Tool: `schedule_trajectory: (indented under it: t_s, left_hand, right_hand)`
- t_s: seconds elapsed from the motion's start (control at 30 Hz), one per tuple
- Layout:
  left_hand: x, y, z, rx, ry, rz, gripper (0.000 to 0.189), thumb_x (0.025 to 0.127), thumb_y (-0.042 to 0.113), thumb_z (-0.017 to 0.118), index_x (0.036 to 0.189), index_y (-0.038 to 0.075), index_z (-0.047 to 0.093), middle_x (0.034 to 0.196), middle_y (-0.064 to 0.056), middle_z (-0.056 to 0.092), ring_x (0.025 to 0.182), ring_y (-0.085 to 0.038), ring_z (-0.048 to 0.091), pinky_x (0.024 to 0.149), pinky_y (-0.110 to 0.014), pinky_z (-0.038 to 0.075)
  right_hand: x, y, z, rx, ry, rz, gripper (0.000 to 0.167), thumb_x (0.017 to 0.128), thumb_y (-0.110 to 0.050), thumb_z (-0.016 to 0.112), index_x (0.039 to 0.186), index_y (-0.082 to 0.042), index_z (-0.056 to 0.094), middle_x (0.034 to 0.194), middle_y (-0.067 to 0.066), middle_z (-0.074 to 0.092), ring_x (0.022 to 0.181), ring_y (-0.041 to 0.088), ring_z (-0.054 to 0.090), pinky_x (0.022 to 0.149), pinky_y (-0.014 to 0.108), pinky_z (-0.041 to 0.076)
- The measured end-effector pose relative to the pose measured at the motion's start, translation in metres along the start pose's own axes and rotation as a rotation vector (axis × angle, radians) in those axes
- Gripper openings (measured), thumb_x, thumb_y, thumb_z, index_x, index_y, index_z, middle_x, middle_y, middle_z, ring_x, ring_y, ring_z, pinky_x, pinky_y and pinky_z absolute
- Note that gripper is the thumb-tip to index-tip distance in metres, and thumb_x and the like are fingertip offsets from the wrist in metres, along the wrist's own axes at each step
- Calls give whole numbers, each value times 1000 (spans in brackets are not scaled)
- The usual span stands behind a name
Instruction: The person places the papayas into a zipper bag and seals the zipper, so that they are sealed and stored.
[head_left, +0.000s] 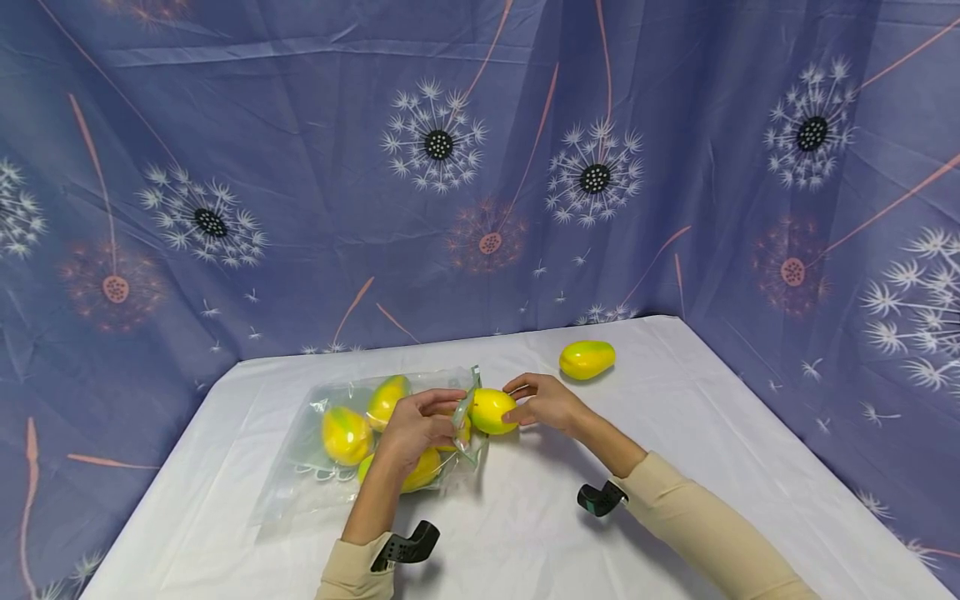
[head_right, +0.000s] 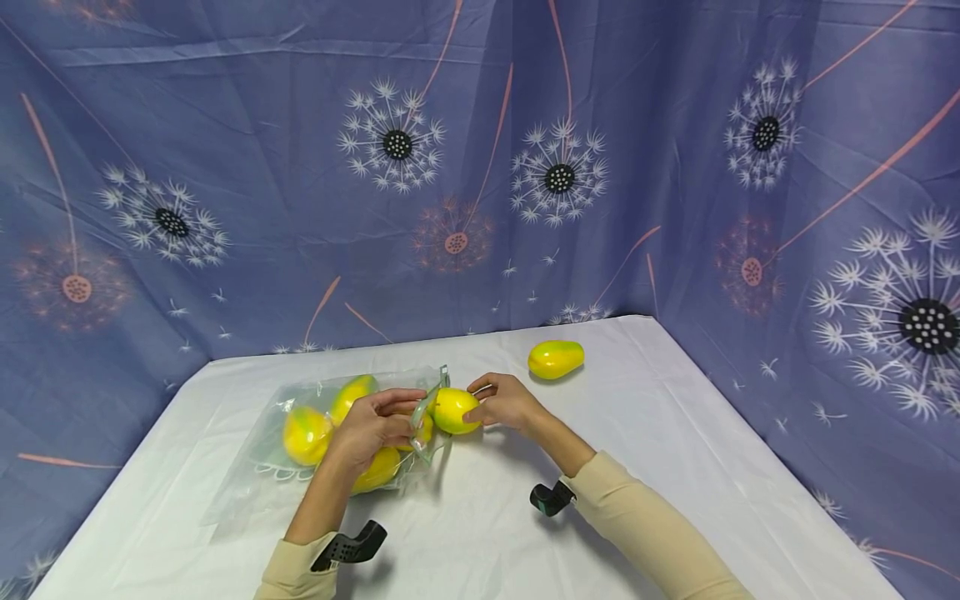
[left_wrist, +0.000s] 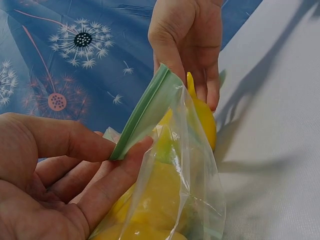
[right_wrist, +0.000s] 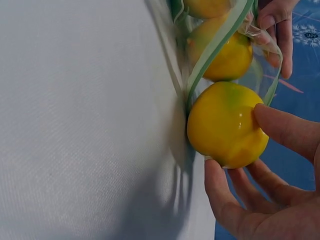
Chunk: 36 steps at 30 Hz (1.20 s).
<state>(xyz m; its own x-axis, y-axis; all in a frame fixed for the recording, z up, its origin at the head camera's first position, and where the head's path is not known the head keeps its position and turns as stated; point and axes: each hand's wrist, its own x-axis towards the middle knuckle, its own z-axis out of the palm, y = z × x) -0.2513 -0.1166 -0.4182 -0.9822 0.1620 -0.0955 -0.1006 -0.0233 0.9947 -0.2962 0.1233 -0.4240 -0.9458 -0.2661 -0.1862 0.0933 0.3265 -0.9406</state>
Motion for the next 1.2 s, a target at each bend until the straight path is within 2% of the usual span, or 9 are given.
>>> schedule_trajectory:
  t_s: [0.17,0.33,0.57,0.83,1.2]
  left_hand:
    - [0,1,0,-6,0,-4,54,77,-17,64,128,-1,67,121,-23,67,73,-21,68,65,-31,62]
    - [0,1,0,-13,-2,-3,54,77,-17,63,128,-2,67,122,-24,67,72,-20,68,65,-31,62]
    - [-1,1,0,-15,0,2,53,77,-17,63,128,-2,67,119,-22,66,72,-21,68,65,-32,62]
    - [-1,2,-1,-26,-10,0,54,77,-17,62,130,-3,66,123,-26,66,72,-20,69,66,-32,62]
    - [0,2,-1,-31,-6,2,54,77,-17,64,129,-3,66,122,-25,66,72,-22,70,66,-33,62]
  right_hand:
    - [2,2,-1,-38,15,-27,52,76,-6,85,126,-5,68,123,19,65,102,25,66,83,36,62]
    - [4,5,-1,-61,38,-47,54,77,-6,84,129,-7,69,122,19,66,99,24,67,81,34,62]
    - [6,5,3,-64,97,-42,45,78,-6,83,120,-4,68,121,15,69,102,24,68,82,36,62]
    - [8,6,6,-49,113,-32,46,79,-13,85,122,-10,70,109,17,68,88,22,69,81,40,62]
    - [14,10,15,-22,144,-70,45,78,-12,86,120,-9,71,105,17,70,82,20,69,77,39,63]
